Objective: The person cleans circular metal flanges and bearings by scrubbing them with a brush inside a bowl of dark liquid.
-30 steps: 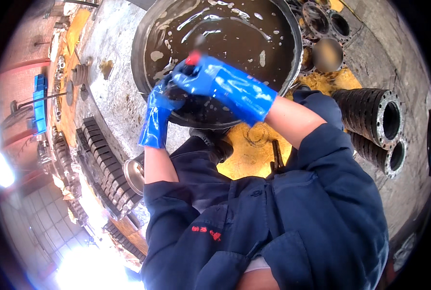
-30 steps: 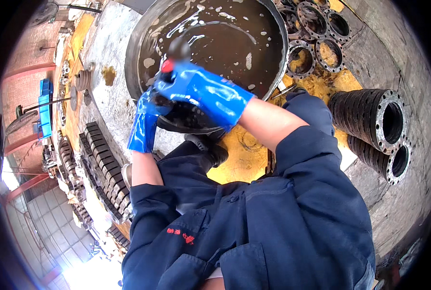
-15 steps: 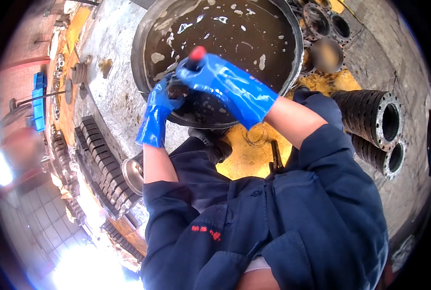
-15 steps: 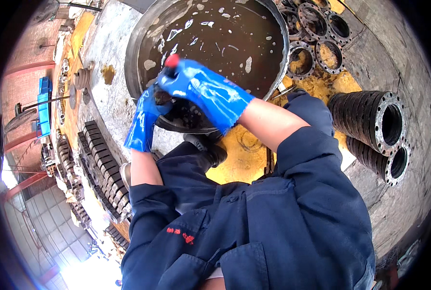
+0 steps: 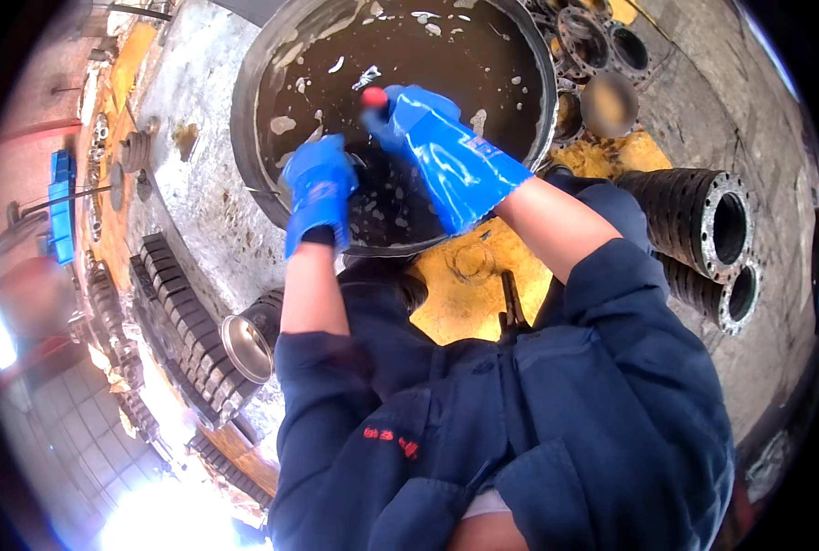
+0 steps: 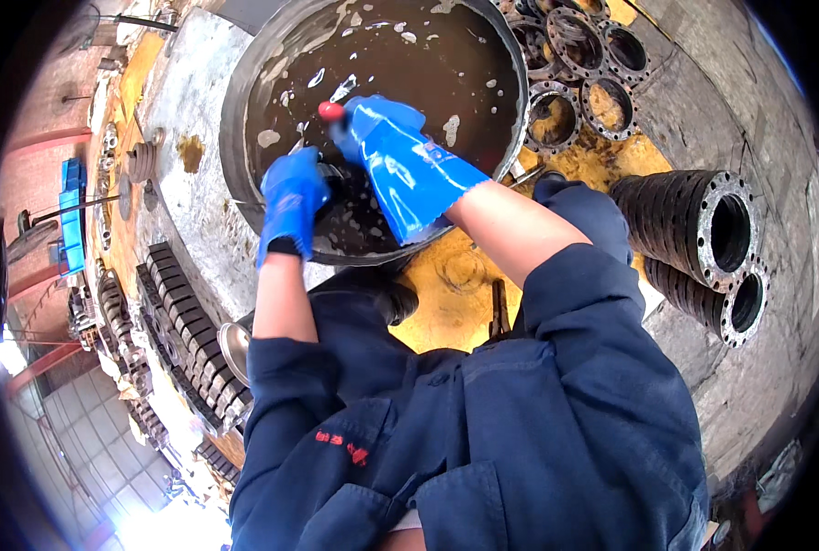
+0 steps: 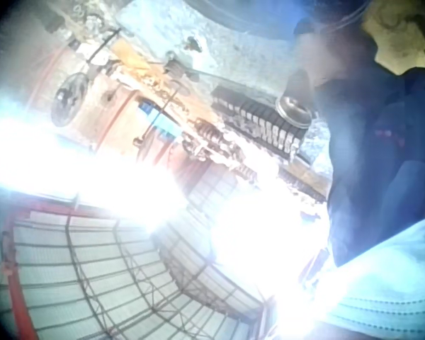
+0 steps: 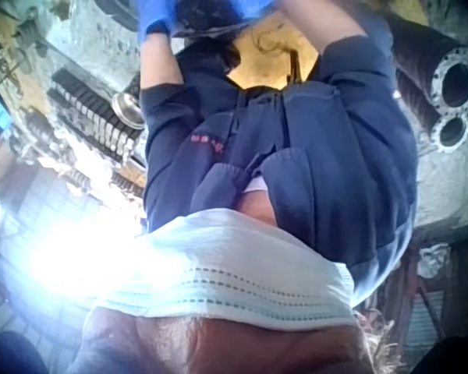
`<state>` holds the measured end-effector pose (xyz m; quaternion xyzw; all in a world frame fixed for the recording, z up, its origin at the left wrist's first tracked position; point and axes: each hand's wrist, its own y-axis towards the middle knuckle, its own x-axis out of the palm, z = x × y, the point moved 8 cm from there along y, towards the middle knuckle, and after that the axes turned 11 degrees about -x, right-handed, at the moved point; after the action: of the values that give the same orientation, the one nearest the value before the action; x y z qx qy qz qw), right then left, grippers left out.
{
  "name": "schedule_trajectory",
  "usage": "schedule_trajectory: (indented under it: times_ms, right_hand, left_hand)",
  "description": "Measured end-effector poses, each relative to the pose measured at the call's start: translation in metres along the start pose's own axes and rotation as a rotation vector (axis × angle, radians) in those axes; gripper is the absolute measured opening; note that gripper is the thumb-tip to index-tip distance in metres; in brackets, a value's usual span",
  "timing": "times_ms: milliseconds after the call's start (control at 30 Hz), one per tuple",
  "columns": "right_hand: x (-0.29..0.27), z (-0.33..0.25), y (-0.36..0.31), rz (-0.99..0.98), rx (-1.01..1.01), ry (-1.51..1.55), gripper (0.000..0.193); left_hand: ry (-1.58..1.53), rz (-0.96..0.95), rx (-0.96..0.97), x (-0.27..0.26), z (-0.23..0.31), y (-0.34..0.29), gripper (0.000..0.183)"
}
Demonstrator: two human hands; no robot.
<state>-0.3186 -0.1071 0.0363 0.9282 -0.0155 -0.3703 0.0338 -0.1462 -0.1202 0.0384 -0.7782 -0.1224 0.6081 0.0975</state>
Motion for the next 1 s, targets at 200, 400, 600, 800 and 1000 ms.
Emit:
schedule_trajectory:
  times_ms: [200, 400, 600, 800, 1000]
  right_hand:
    - [0.013, -0.031, 0.014, -0.131, -0.028, 0.774, 0.036]
    - [0.031, -0.091, -0.023, -0.324, -0.302, 0.535, 0.038]
    - [0.008, -0.045, 0.002, -0.237, -0.11, 0.228, 0.043]
    - [0.002, -0.088, -0.006, -0.139, -0.393, 0.657, 0.032]
    - [0.022, -0.071, -0.005, -0.199, -0.293, 0.422, 0.04]
  left_hand:
    - [-0.586, 0.108, 0.302, 0.029, -0.09, -0.004, 0.074]
    - [-0.58, -0.138, 0.291, 0.108, -0.109, 0.048, 0.069]
    - [-0.548, 0.095, 0.285, 0.032, -0.089, 0.003, 0.088]
    - [-0.541, 0.038, 0.259, 0.033, -0.086, 0.004, 0.079]
    - [-0.728, -0.011, 0.343, 0.046, -0.093, 0.01, 0.089]
